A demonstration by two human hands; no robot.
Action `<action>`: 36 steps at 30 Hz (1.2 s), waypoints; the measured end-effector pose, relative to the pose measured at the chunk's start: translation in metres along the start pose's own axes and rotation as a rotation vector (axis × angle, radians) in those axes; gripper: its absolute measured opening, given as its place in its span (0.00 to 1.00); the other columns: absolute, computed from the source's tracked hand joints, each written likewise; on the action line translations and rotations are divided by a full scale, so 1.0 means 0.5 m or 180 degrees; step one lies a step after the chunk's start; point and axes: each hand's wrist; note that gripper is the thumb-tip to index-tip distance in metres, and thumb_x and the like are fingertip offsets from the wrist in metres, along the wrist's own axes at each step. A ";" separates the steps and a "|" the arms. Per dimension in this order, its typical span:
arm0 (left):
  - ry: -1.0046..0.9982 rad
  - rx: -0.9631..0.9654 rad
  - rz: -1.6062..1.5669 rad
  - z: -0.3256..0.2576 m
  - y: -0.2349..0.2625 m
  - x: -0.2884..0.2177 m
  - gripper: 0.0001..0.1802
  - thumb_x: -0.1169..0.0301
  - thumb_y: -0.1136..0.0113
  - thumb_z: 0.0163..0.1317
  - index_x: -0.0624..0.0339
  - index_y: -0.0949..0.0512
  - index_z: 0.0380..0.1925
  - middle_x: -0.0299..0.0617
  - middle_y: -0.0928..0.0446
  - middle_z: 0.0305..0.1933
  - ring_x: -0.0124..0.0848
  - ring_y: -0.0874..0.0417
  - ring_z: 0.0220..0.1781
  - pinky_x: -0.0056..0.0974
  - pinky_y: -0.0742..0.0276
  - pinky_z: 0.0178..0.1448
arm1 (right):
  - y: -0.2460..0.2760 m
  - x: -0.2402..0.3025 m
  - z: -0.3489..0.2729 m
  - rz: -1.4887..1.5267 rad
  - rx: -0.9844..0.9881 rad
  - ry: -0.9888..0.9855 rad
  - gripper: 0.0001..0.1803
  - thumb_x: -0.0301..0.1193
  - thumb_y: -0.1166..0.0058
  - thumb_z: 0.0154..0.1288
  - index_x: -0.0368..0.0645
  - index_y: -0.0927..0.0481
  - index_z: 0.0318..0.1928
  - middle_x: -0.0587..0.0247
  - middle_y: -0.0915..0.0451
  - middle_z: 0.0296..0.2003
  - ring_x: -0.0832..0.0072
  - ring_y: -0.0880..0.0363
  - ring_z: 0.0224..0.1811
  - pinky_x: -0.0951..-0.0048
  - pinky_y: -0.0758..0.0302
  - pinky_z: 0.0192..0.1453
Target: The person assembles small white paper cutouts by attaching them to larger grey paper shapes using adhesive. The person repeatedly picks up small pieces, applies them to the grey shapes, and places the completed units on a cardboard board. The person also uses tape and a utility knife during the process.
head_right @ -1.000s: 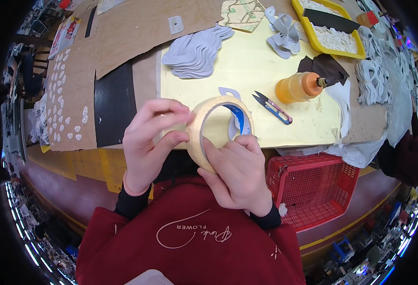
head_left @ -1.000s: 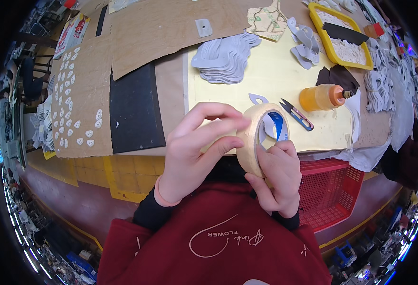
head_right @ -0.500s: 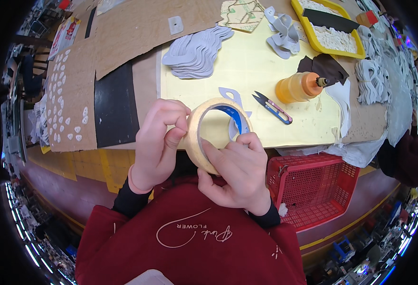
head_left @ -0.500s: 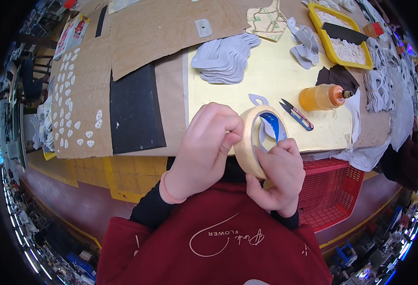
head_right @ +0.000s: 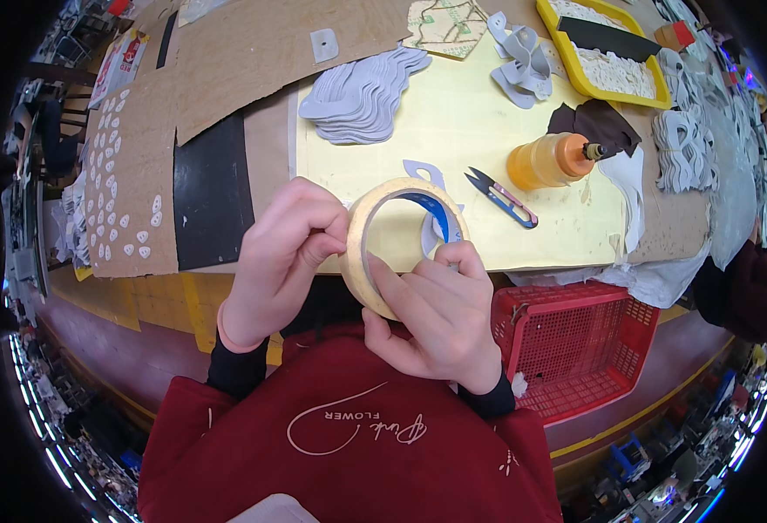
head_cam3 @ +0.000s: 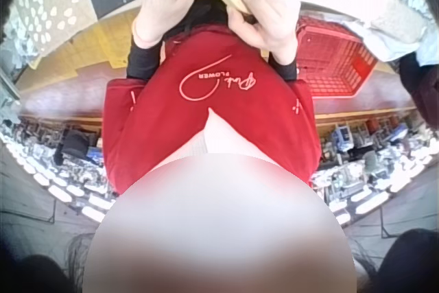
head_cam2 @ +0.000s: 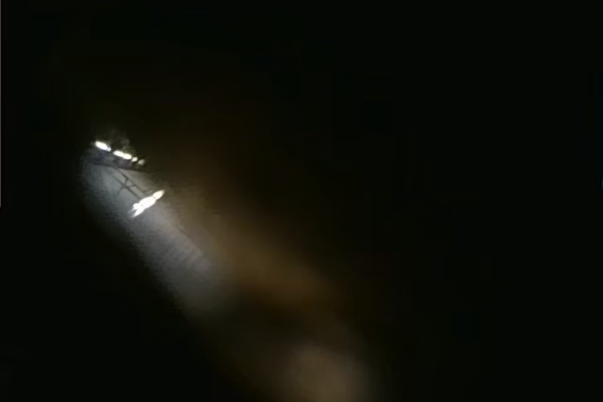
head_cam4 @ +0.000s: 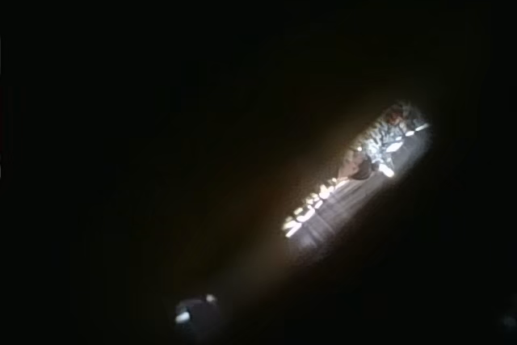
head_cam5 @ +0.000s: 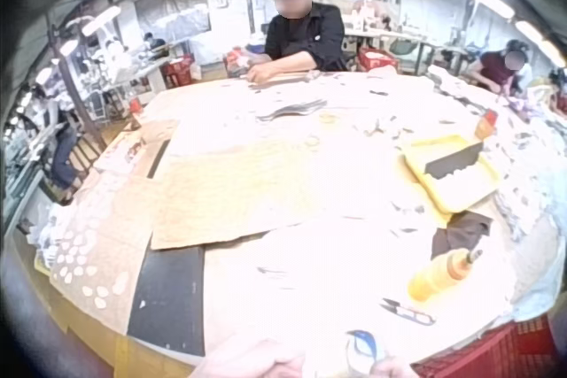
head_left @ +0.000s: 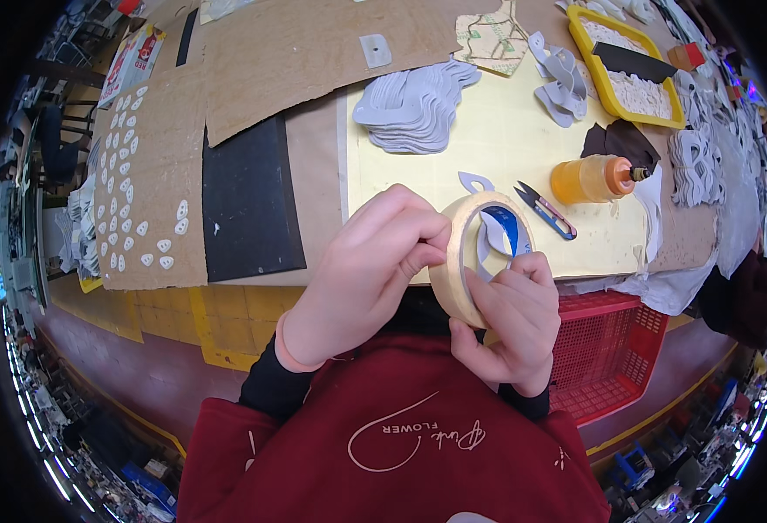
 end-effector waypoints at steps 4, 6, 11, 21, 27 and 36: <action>-0.0280 -0.0189 0.0318 -0.004 -0.022 0.000 0.12 0.83 0.37 0.58 0.62 0.26 0.40 0.44 0.28 0.38 0.45 0.26 0.40 0.42 0.27 0.45 | 0.000 0.008 0.001 0.0125 -0.0144 -0.0324 0.26 0.27 0.34 0.45 0.35 0.14 0.50 0.74 0.32 0.17 0.75 0.34 0.18 0.71 0.40 0.35; -0.0350 -0.0218 0.0359 -0.010 -0.024 0.000 0.13 0.84 0.37 0.57 0.61 0.26 0.41 0.44 0.28 0.38 0.45 0.26 0.39 0.42 0.28 0.44 | 0.001 0.011 0.002 0.0292 -0.0248 -0.0447 0.26 0.26 0.34 0.45 0.36 0.13 0.50 0.74 0.33 0.17 0.75 0.34 0.18 0.71 0.40 0.35; -0.0270 -0.0637 -0.0277 -0.018 -0.022 0.002 0.12 0.83 0.36 0.60 0.61 0.26 0.41 0.44 0.25 0.43 0.41 0.22 0.46 0.41 0.25 0.51 | -0.011 0.009 0.013 0.0047 -0.0398 -0.0423 0.26 0.26 0.35 0.43 0.36 0.13 0.49 0.74 0.34 0.16 0.75 0.35 0.18 0.70 0.41 0.36; -0.0347 -0.0594 -0.0019 -0.013 -0.006 -0.003 0.15 0.82 0.29 0.54 0.65 0.14 0.44 0.45 0.15 0.45 0.38 0.13 0.43 0.37 0.18 0.46 | 0.004 0.010 0.014 0.0198 -0.0470 -0.0415 0.21 0.29 0.29 0.44 0.36 0.12 0.43 0.72 0.30 0.17 0.74 0.35 0.17 0.70 0.42 0.35; -0.1143 -0.0989 0.0982 -0.014 -0.046 -0.002 0.15 0.79 0.32 0.46 0.66 0.14 0.38 0.42 0.14 0.41 0.38 0.12 0.41 0.36 0.18 0.41 | -0.007 0.034 0.015 0.0483 -0.0400 -0.1298 0.13 0.26 0.31 0.50 0.35 0.13 0.39 0.67 0.24 0.19 0.73 0.32 0.17 0.70 0.40 0.35; -0.1698 -0.0832 0.0673 -0.030 -0.053 -0.042 0.06 0.75 0.32 0.55 0.63 0.14 0.33 0.41 0.14 0.38 0.36 0.15 0.35 0.36 0.20 0.34 | -0.012 0.032 -0.023 0.2188 -0.1134 -0.1065 0.12 0.30 0.38 0.60 0.30 0.15 0.33 0.60 0.21 0.19 0.74 0.31 0.18 0.68 0.39 0.35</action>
Point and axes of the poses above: each hand's wrist, its own z-axis towards the middle knuckle, its own y-axis out of the back of the hand, x = y × z
